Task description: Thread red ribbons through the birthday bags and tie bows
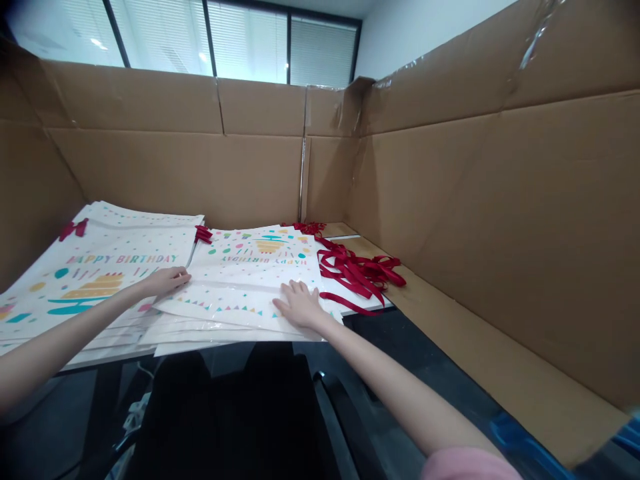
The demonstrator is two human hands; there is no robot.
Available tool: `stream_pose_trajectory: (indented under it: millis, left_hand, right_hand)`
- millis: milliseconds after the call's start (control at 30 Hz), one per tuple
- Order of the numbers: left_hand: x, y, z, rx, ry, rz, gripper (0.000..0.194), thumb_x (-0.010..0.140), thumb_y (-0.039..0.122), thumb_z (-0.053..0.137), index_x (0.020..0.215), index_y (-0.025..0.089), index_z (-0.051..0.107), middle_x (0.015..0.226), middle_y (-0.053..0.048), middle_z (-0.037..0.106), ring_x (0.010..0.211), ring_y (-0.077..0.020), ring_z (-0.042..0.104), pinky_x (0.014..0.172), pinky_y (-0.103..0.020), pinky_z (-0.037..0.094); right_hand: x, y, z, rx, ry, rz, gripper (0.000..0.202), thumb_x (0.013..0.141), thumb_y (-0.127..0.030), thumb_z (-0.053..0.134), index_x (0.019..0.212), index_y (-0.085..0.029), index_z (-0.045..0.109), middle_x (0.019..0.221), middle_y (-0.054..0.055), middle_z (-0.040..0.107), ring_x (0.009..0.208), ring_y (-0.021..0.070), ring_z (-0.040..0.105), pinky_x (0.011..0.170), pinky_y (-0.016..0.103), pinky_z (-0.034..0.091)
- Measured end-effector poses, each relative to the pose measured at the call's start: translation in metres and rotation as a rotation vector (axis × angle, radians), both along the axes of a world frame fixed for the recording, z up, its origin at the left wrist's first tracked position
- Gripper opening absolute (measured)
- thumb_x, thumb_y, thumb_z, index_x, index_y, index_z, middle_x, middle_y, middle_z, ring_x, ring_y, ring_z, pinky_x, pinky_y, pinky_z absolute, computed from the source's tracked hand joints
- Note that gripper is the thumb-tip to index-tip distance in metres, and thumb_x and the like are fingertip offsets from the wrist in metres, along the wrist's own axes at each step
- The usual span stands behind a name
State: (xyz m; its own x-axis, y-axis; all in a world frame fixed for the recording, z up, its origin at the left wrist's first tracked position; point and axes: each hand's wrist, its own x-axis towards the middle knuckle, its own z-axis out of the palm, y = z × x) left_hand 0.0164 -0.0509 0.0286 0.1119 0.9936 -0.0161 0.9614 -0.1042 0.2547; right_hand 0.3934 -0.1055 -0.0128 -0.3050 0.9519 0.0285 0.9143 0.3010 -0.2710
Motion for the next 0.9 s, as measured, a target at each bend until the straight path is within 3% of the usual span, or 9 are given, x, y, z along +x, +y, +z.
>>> stream_pose_trajectory:
  millis: [67,133,333,500,600,900]
  left_hand:
    - [-0.001,-0.001,-0.001,-0.042,-0.041,-0.005,0.044,0.069,0.060,0.044,0.079,0.019,0.059,0.079,-0.007,0.066,0.082,-0.0261,0.059,0.068,-0.028,0.040]
    - [-0.002,-0.001,-0.002,-0.075,-0.081,-0.008,0.046,0.065,0.063,0.047,0.076,0.020,0.058,0.073,-0.006,0.065,0.080,-0.0261,0.058,0.068,-0.029,0.039]
    - [-0.013,0.008,-0.008,-0.226,-0.228,-0.040,0.051,0.058,0.067,0.054,0.075,0.019,0.057,0.056,-0.002,0.054,0.059,-0.0206,0.054,0.058,-0.029,0.041]
    - [-0.022,0.011,-0.011,-0.321,-0.287,-0.078,0.049,0.056,0.067,0.059,0.063,0.019,0.055,0.051,-0.001,0.050,0.053,-0.0174,0.049,0.055,-0.029,0.039]
    - [-0.021,0.007,-0.006,-0.338,-0.264,-0.075,0.049,0.054,0.066,0.063,0.061,0.019,0.054,0.049,0.001,0.048,0.050,-0.0154,0.046,0.054,-0.028,0.037]
    - [-0.019,-0.005,0.016,-0.375,-0.447,-0.023,0.047,0.054,0.061,0.069,0.070,0.019,0.056,0.061,0.000,0.058,0.065,-0.0172,0.059,0.062,-0.025,0.046]
  right_hand:
    - [-0.012,-0.002,-0.008,-0.032,-0.015,-0.003,0.069,0.090,-0.061,0.024,0.146,-0.021,0.027,0.154,0.010,0.017,0.139,0.0351,0.012,0.104,0.065,0.010]
    - [-0.010,0.000,-0.014,-0.016,-0.016,0.002,0.069,0.091,-0.061,0.017,0.148,-0.022,0.022,0.155,0.007,0.012,0.141,0.0329,0.007,0.104,0.066,0.006]
    - [0.009,0.008,-0.017,0.039,-0.068,0.043,0.066,0.092,-0.060,0.012,0.148,-0.026,0.021,0.155,0.004,0.013,0.142,0.0283,0.006,0.107,0.061,0.004]
    - [0.005,0.011,-0.016,0.064,-0.048,0.074,0.065,0.092,-0.059,0.011,0.148,-0.026,0.022,0.155,0.005,0.015,0.142,0.0271,0.008,0.107,0.061,0.003]
    - [0.001,0.012,-0.016,0.077,-0.039,0.075,0.064,0.092,-0.058,0.013,0.147,-0.026,0.024,0.154,0.005,0.016,0.142,0.0276,0.009,0.107,0.062,0.003]
    - [-0.005,0.009,-0.020,0.109,-0.015,0.026,0.060,0.093,-0.057,0.014,0.146,-0.031,0.025,0.154,0.003,0.018,0.141,0.0296,0.011,0.101,0.070,0.002]
